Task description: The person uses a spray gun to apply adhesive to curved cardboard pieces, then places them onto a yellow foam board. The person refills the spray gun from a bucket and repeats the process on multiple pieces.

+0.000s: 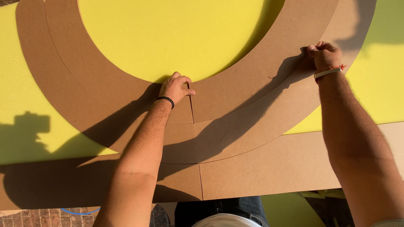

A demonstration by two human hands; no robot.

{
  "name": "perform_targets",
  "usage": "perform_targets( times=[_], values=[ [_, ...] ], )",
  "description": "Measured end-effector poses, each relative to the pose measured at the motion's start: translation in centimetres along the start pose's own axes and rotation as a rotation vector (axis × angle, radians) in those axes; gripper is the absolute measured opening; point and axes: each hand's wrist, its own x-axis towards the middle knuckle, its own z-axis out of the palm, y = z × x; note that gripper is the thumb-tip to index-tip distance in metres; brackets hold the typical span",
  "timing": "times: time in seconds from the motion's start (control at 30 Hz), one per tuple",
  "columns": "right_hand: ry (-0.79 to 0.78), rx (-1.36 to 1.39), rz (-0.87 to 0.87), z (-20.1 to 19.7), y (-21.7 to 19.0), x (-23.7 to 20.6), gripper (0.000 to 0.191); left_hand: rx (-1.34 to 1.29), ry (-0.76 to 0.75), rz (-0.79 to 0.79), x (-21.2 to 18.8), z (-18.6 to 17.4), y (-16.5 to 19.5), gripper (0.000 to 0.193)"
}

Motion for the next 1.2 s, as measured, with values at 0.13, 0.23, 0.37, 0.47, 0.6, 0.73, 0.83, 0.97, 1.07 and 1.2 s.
perform_targets(
  times=[0.13, 0.23, 0.37, 0.47, 0.6, 0.73, 0.83, 0.97, 1.07, 1.2],
  values=[
    [-0.015, 0.042, -0.002, 0.0, 0.4, 0.1, 0.018, 0.081, -0.116, 0.017, 0.0, -1.9, 0.8, 0.059],
    [-0.021, 0.065, -0.007, 0.0, 0.4, -0.1, 0.018, 0.186, -0.219, -0.009, 0.2, -2.6, 1.9, 0.059],
    [0.015, -0.067, 0.039, -0.2, 0.3, -0.2, 0.019, 0.257, -0.257, -0.016, 0.1, -2.3, 3.1, 0.056],
    [0.010, -0.074, -0.004, -0.2, 0.5, -0.2, 0.019, 0.271, -0.232, -0.029, -0.1, -1.9, 3.6, 0.056],
    [0.066, -0.359, -0.008, 0.0, 0.4, -0.2, 0.024, 0.292, -0.260, -0.080, 0.2, -1.7, 4.4, 0.055],
    [0.075, -0.534, 0.111, -0.1, -0.5, -0.4, 0.036, 0.376, -0.294, -0.152, 0.8, -1.4, 5.5, 0.063],
    [0.067, -0.613, 0.185, 0.0, -1.3, -0.6, 0.042, 0.466, -0.310, -0.177, 1.1, -1.1, 6.3, 0.079],
    [0.061, -0.749, 0.253, 0.3, -2.0, -0.5, 0.042, 0.479, -0.309, -0.213, 0.7, -1.1, 7.0, 0.084],
    [0.027, -0.737, 0.283, 0.1, -1.9, -0.1, 0.042, 0.467, -0.221, -0.153, 0.2, -1.3, 7.2, 0.074],
    [0.023, -0.805, 0.199, -0.5, -1.3, 0.5, 0.050, 0.440, -0.245, -0.127, -0.2, -1.4, 7.4, 0.050]
  ],
)
